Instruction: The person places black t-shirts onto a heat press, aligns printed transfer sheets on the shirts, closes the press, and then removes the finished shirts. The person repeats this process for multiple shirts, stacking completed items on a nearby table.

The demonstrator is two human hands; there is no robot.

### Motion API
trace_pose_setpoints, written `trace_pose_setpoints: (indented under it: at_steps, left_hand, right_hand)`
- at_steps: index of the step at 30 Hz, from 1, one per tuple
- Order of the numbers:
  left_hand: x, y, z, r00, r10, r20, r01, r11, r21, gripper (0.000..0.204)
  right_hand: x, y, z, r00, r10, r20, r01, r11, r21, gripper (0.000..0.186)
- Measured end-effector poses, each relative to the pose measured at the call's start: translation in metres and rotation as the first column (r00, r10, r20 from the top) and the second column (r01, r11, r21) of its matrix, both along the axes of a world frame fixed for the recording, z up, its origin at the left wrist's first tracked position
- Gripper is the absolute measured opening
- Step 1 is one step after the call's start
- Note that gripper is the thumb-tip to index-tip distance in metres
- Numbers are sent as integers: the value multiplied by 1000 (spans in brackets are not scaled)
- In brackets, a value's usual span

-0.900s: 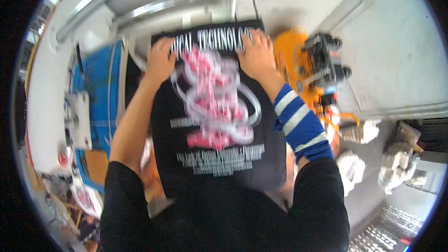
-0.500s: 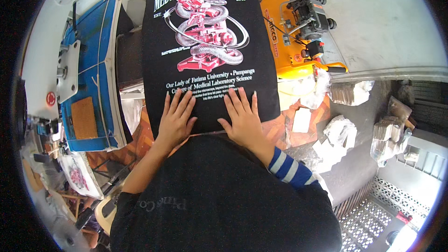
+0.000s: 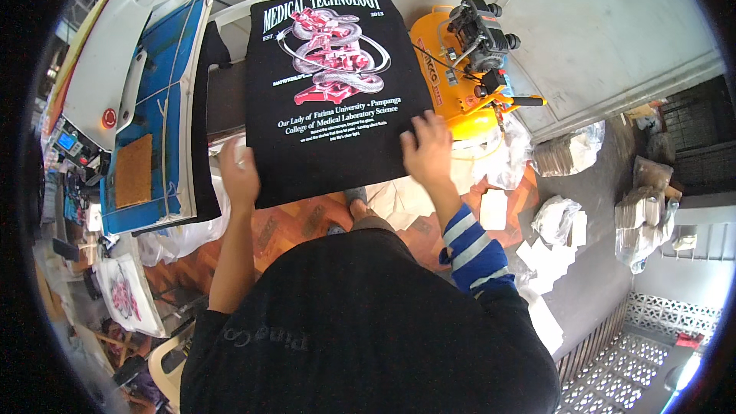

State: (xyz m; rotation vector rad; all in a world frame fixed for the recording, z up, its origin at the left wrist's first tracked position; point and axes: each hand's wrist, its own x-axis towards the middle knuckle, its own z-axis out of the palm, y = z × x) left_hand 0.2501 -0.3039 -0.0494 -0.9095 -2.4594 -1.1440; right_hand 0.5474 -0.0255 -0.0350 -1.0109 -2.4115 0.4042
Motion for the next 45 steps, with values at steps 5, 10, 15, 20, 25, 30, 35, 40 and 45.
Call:
trace_pose_setpoints:
  at_steps: [5,10,15,20,25,30,35,40,45]
  left_hand:
    - [-20,-14,21,105,-167,980,-73,982,175,35]
    - [-19,-23,-17,410,-226,884,-242,907,344,31]
    - [-17,-17,-11,582,-133,802,-23,983,180,30]
    - [-25,-22,-37,519,-190,834,-83,959,270,28]
    - [4,-5,-1,996,-74,-57,75,997,18,16]
    - [35,16,40,826,-489,-279,410,862,-298,29]
    - [44,10,38,841,-469,-269,343,847,-406,33]
    - [44,-3,84,886,-393,-244,344,913,-221,27]
    - [-98,-115,190,760,341,-554,-295,940,174,27]
  right_hand:
    - [36,69,-48,801,-571,-183,122,454,-883,37]
    - [41,62,-33,901,-430,-60,185,504,-844,31]
    - [17,9,4,991,-136,-2,135,977,163,39]
    - [-4,-39,16,936,99,339,-171,967,189,58]
    - [-6,-42,14,944,96,315,-155,973,168,59]
    - [-3,-41,11,946,93,312,-144,979,145,60]
    - [-7,-43,8,945,114,306,-170,972,164,61]
    - [-1,-53,17,968,145,204,-171,979,115,56]
    - [68,-83,9,996,80,36,-82,994,71,46]
